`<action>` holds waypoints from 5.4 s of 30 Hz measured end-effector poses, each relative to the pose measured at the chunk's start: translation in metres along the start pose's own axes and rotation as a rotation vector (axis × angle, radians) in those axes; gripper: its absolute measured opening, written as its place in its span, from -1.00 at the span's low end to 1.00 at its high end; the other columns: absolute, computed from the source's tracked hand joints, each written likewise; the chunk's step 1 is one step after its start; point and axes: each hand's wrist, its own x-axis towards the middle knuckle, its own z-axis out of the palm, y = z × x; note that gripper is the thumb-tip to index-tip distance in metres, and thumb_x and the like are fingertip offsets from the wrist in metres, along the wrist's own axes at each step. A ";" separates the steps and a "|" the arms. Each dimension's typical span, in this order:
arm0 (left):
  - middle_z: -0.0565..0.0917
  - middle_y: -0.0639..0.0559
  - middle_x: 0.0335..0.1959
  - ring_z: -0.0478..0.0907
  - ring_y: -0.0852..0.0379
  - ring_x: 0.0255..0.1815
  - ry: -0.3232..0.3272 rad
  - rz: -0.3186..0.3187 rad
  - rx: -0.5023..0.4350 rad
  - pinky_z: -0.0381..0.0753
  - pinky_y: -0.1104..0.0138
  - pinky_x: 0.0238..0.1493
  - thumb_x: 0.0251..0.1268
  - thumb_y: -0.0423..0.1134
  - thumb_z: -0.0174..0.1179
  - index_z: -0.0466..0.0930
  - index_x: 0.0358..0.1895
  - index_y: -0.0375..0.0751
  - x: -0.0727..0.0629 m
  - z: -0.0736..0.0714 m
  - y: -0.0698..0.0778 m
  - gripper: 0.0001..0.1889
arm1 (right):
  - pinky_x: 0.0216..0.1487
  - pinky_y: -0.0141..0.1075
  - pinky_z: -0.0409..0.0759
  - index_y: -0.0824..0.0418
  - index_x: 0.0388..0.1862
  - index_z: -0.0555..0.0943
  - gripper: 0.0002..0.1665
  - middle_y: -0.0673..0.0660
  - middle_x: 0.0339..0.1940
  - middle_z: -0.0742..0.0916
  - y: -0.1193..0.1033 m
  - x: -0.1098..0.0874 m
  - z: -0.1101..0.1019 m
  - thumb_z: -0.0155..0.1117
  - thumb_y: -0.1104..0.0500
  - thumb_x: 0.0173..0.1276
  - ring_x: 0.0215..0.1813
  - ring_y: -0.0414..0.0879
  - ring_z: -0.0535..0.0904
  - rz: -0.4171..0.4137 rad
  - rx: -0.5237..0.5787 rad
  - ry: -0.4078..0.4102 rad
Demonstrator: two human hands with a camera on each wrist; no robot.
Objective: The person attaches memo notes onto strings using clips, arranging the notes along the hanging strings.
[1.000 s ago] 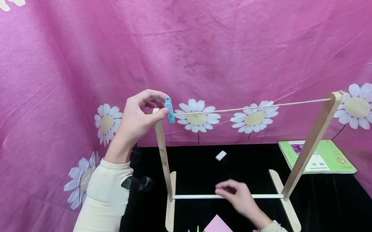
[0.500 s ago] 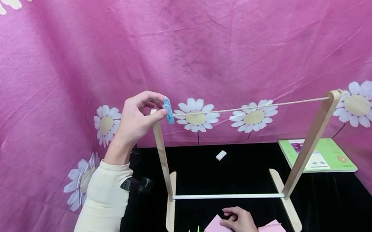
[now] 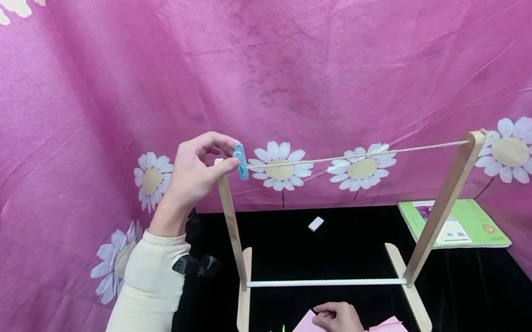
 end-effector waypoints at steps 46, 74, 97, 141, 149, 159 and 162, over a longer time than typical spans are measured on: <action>0.67 0.32 -0.50 0.56 0.01 -0.29 0.069 -0.062 0.069 0.47 0.35 -0.31 0.06 -0.48 0.40 0.69 -0.29 -0.38 0.003 0.000 0.004 -0.86 | -0.33 -0.49 0.55 0.40 -0.29 0.76 -0.89 0.06 -0.36 0.81 -0.202 0.089 -0.103 0.47 0.37 0.21 -0.37 -0.28 0.61 -0.389 0.588 0.192; 0.71 0.34 -0.50 0.57 0.12 -0.36 0.065 -0.033 0.060 0.44 0.38 -0.38 0.06 -0.48 0.41 0.71 -0.30 -0.38 -0.004 0.005 0.009 -0.88 | -0.23 -0.46 0.63 0.58 -0.27 0.71 -0.63 0.10 -0.36 0.83 -0.275 0.100 -0.097 0.57 0.24 0.15 -0.32 -0.26 0.69 -0.513 0.881 0.339; 0.70 0.31 -0.48 0.61 0.23 -0.35 0.029 0.007 0.005 0.53 0.38 -0.25 0.01 -0.53 0.38 0.68 -0.24 -0.45 -0.016 0.008 0.015 -0.81 | -0.26 -0.49 0.58 0.60 -0.23 0.70 -0.77 -0.10 -0.36 0.83 -0.283 0.090 -0.092 0.46 0.42 0.19 -0.32 -0.29 0.67 -0.530 0.911 0.350; 0.77 0.07 -0.20 0.70 0.23 -0.13 0.348 0.126 -0.268 0.62 0.49 -0.02 0.15 -0.71 0.08 0.54 -0.10 -0.71 -0.087 -0.022 -0.084 -0.77 | -0.17 -0.46 0.69 0.62 -0.20 0.68 -0.81 -0.06 -0.38 0.83 -0.138 0.087 -0.116 0.38 0.47 0.25 -0.30 -0.27 0.76 -0.236 0.821 0.448; 0.77 0.03 -0.20 0.72 0.22 -0.12 0.446 0.089 -0.329 0.61 0.50 -0.03 0.11 -0.82 -0.01 0.45 -0.15 -0.84 -0.197 0.021 -0.138 -0.79 | -0.25 -0.46 0.68 0.62 -0.17 0.67 -0.85 -0.03 -0.43 0.83 -0.035 0.025 -0.136 0.28 0.53 0.30 -0.33 -0.24 0.77 -0.032 0.748 0.458; 0.78 -0.08 -0.18 0.68 0.20 -0.17 0.416 -0.151 -0.332 0.60 0.49 -0.12 0.11 -0.80 0.04 0.46 -0.12 -0.79 -0.293 0.102 -0.171 -0.77 | -0.34 -0.59 0.62 0.43 -0.17 0.75 -0.77 -0.22 -0.39 0.83 0.057 -0.057 -0.109 0.26 0.58 0.25 -0.36 -0.42 0.73 0.087 0.641 0.538; 0.77 -0.18 -0.18 0.67 0.20 -0.20 0.414 -0.118 -0.326 0.59 0.49 -0.18 0.05 -0.83 0.07 0.47 -0.13 -0.80 -0.306 0.123 -0.174 -0.74 | -0.32 -0.62 0.61 0.40 -0.17 0.74 -0.65 -0.25 -0.36 0.82 0.075 -0.070 -0.099 0.16 0.68 0.24 -0.34 -0.46 0.73 0.039 0.650 0.586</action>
